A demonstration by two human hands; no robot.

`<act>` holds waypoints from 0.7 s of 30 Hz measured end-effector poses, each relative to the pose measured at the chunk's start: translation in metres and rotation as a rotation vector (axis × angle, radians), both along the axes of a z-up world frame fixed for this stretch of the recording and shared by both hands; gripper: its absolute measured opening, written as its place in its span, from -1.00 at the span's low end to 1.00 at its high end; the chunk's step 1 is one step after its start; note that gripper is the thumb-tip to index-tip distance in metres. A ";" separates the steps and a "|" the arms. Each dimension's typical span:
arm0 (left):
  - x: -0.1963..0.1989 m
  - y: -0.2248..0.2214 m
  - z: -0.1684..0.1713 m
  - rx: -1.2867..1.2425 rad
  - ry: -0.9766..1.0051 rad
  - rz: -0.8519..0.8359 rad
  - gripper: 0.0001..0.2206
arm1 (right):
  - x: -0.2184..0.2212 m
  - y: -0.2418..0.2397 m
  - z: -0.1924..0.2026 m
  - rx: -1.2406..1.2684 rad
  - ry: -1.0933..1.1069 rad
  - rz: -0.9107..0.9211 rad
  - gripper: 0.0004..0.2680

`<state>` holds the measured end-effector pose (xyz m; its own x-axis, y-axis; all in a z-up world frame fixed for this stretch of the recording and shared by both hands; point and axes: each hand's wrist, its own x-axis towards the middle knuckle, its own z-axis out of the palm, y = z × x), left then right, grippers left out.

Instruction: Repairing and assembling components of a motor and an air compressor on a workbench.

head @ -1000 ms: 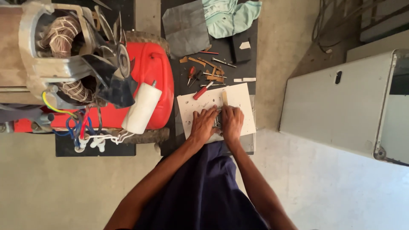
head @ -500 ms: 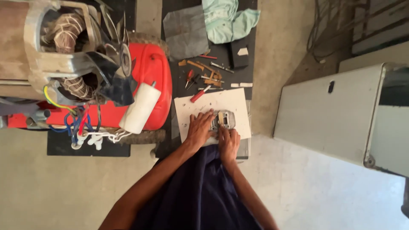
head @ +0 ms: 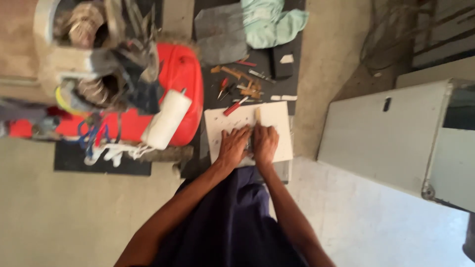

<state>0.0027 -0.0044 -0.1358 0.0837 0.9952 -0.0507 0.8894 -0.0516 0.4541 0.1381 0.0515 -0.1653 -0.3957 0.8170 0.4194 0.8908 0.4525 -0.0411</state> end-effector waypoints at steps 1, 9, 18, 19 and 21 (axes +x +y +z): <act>-0.002 -0.007 0.006 -0.015 0.004 0.011 -0.28 | 0.005 -0.022 0.005 -0.015 0.004 0.011 -0.96; -0.005 0.004 0.017 0.036 0.019 -0.046 -0.42 | 0.006 -0.022 -0.001 -0.023 0.239 0.031 -0.92; 0.001 0.007 -0.008 -0.022 -0.059 -0.023 -0.38 | 0.019 -0.036 0.026 0.020 -0.007 0.141 -0.93; 0.006 0.007 -0.013 -0.023 -0.065 -0.029 -0.38 | 0.021 -0.020 0.014 0.019 -0.013 0.136 -0.93; 0.003 0.002 -0.021 -0.017 -0.024 -0.006 -0.34 | 0.010 0.009 -0.012 -0.008 -0.054 0.057 -0.97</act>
